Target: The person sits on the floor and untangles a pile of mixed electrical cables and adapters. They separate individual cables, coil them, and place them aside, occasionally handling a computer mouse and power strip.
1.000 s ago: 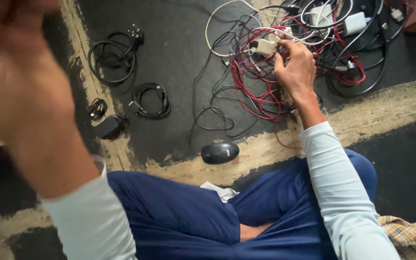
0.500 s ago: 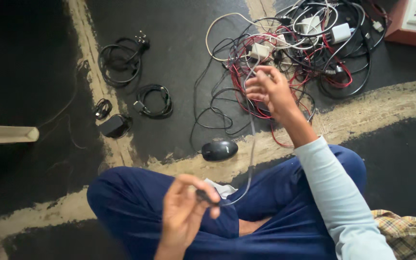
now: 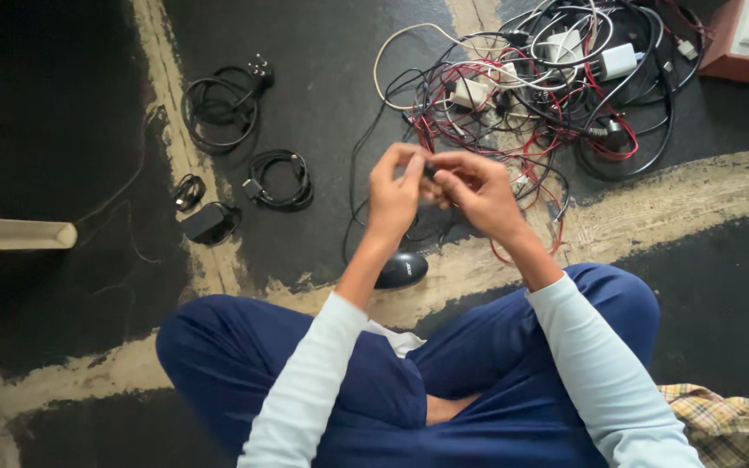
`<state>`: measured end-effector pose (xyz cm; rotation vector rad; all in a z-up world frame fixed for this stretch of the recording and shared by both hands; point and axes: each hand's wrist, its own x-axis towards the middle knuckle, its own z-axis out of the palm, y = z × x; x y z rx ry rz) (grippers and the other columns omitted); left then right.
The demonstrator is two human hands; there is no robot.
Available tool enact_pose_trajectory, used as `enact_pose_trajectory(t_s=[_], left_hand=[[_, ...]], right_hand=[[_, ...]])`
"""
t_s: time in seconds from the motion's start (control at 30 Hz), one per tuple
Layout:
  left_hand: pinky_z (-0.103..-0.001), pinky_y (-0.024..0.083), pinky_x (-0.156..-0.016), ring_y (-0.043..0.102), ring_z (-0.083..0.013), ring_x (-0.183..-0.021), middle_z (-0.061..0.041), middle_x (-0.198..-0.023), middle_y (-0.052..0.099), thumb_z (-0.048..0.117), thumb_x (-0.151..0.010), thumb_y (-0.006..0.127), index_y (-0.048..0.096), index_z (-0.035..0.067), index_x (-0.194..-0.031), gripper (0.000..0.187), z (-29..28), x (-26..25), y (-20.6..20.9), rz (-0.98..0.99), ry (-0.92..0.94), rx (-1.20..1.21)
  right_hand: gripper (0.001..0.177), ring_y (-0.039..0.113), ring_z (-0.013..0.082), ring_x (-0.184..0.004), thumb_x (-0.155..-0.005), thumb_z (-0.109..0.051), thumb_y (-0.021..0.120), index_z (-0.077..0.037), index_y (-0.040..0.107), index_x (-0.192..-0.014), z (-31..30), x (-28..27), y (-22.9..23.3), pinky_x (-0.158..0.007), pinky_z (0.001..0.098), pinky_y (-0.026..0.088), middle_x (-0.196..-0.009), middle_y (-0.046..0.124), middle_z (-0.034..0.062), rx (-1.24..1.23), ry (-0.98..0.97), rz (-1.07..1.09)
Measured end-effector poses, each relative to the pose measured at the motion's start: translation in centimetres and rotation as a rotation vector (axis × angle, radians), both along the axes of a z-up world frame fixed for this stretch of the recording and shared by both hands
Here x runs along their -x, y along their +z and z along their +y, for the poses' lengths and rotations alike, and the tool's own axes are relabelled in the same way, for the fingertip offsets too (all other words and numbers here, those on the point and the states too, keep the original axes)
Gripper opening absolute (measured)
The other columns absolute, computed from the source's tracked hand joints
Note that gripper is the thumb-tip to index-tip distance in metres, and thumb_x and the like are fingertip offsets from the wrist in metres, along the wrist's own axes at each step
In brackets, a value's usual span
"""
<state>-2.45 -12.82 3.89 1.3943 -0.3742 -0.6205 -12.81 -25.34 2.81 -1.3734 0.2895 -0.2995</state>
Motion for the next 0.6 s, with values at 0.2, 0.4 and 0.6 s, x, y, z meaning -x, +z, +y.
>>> enact_pose_trajectory(t_s=[0.2,0.4,0.6], left_hand=[[-0.026,0.052,-0.057,0.07,-0.0109,-0.067,-0.006,-0.087,0.074,0.014,-0.096,0.068,0.073,0.007,-0.108,0.014,-7.2,-3.1,-2.8,-0.167,-0.024,-0.196],[-0.039,0.056,-0.082,0.07,-0.0287,-0.092,-0.012,-0.1,0.07,0.007,-0.088,0.07,0.073,0.008,-0.103,0.016,-11.9,-8.0,-4.8,-0.807,0.064,-0.483],[-0.043,0.051,-0.093,0.059,-0.0325,-0.109,-0.008,-0.109,0.067,0.008,-0.082,0.074,0.072,0.007,-0.105,0.023,-13.6,-9.0,-5.7,-0.98,-0.066,-0.526]], right_hand=[[0.02,0.066,0.0058,-0.074,-0.1,-0.003,0.069,0.001,0.07,-0.119,-5.5,-1.1,-3.3,-0.064,0.0214,0.054,-0.092,0.074,0.0022,-0.029,-0.21,0.113],[0.02,0.065,0.0055,-0.072,-0.093,-0.007,0.078,0.001,0.075,-0.111,-7.1,-2.3,-5.9,-0.065,0.0229,0.053,-0.085,0.075,0.0034,0.321,-0.421,0.313],[0.02,0.068,0.0049,-0.071,-0.09,-0.011,0.078,0.0,0.075,-0.107,-7.4,-2.7,-5.7,-0.065,0.0231,0.055,-0.086,0.076,0.003,0.287,-0.414,0.312]])
